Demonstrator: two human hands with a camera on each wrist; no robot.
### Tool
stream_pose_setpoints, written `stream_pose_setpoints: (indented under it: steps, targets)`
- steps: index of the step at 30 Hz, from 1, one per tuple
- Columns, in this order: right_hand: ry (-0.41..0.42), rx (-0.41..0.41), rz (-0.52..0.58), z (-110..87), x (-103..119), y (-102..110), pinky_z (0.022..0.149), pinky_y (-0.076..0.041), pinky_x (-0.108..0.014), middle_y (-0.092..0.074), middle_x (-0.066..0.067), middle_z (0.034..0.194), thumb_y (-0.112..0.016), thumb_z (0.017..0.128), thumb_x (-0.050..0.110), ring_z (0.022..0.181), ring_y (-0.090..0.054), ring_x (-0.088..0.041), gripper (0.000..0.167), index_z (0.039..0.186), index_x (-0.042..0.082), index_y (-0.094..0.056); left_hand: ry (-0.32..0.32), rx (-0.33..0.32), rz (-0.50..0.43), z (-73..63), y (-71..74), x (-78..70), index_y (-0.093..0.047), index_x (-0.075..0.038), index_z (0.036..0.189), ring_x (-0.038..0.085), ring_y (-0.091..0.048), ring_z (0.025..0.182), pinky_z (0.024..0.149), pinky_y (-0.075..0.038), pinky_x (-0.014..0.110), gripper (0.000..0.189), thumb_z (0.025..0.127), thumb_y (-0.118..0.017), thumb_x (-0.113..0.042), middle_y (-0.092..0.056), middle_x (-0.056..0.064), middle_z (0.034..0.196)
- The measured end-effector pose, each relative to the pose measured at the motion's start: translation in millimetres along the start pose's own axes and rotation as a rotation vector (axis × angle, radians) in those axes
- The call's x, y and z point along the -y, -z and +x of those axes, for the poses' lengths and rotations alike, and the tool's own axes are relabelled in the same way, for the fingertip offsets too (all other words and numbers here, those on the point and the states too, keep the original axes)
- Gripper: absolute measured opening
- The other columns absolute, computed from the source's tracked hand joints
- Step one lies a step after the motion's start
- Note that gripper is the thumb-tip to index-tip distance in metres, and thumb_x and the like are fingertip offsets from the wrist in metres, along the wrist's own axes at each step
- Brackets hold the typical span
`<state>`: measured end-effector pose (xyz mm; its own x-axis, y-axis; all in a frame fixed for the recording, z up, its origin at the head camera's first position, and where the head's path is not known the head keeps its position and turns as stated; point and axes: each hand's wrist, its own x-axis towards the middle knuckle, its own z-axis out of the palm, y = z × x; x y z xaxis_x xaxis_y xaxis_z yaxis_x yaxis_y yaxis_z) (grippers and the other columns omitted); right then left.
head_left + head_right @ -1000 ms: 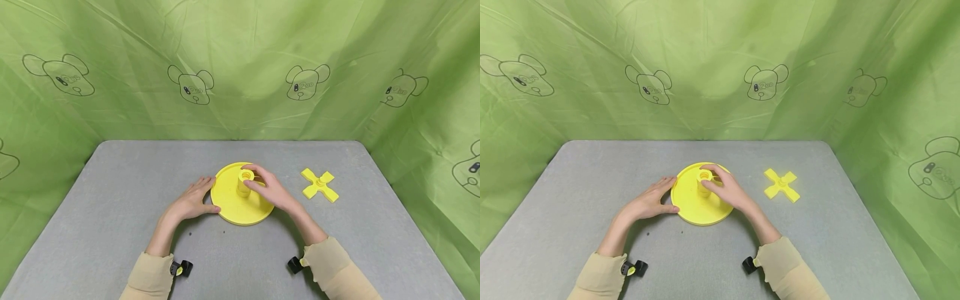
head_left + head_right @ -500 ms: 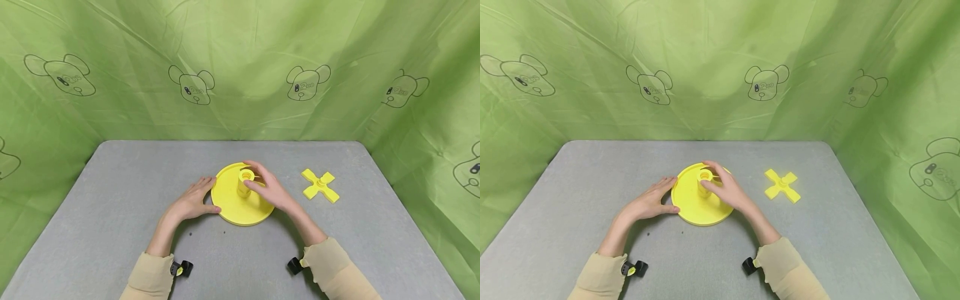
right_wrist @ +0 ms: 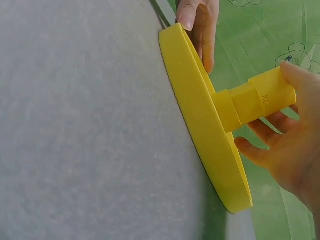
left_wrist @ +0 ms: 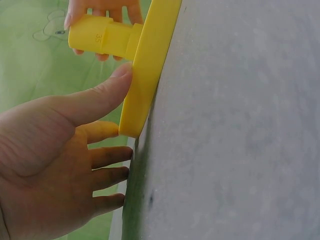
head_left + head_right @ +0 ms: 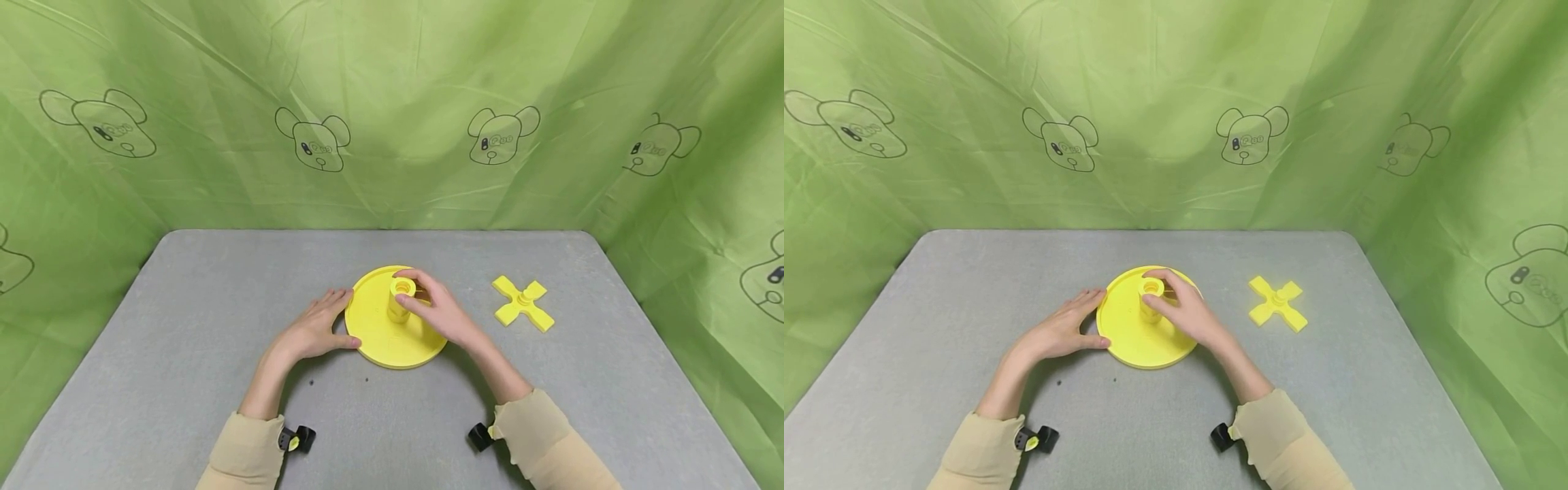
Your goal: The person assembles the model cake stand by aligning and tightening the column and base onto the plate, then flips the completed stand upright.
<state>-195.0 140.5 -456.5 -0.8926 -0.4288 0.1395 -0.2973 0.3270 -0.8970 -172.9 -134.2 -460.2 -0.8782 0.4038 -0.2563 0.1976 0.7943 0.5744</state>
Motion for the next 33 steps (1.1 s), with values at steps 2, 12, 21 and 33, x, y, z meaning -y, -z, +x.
stream_pose_setpoints:
  steps: [2,12,21,33]
  targets:
    - [-0.004,-0.005,-0.009,-0.1,-0.6,-0.6,0.115,-0.051,-0.043,-0.06,-0.005,0.145,-0.067,0.101,0.024,0.134,-0.057,-0.023,0.04,0.139,0.013,-0.058,0.0,0.003,-0.005,0.2,-0.3,-0.2,-0.024,-0.007,0.164,0.041,-0.012,0.161,0.132,-0.012,0.06,0.101,0.089,-0.079,-0.045,-0.023,0.02,0.171]
    - [-0.003,0.002,-0.005,-0.9,-0.4,-0.6,0.115,-0.05,-0.046,-0.061,-0.006,0.141,-0.067,0.101,0.024,0.13,-0.06,-0.025,0.04,0.139,0.014,-0.058,-0.004,0.005,-0.006,-0.4,-0.1,-0.2,-0.023,-0.006,0.164,0.041,-0.011,0.161,0.133,-0.011,0.06,0.101,0.089,-0.079,-0.044,-0.022,0.02,0.171]
    - [0.011,-0.016,0.019,-4.4,-3.4,5.2,0.115,-0.05,-0.052,-0.06,-0.011,0.145,-0.071,0.099,0.021,0.132,-0.059,-0.029,0.051,0.145,0.008,-0.055,-0.004,-0.002,-0.005,-0.8,0.5,-0.7,-0.024,-0.006,0.164,0.041,-0.011,0.161,0.132,-0.012,0.06,0.1,0.089,-0.079,-0.044,-0.023,0.02,0.171]
    - [-0.022,-0.033,-0.025,-23.8,-18.3,41.6,0.116,-0.044,-0.061,-0.062,-0.017,0.141,-0.069,0.1,0.024,0.134,-0.057,-0.036,0.053,0.147,0.007,-0.051,-0.007,-0.003,-0.006,-0.8,0.3,0.4,-0.023,-0.006,0.164,0.041,-0.011,0.161,0.132,-0.012,0.06,0.101,0.089,-0.079,-0.044,-0.023,0.019,0.171]
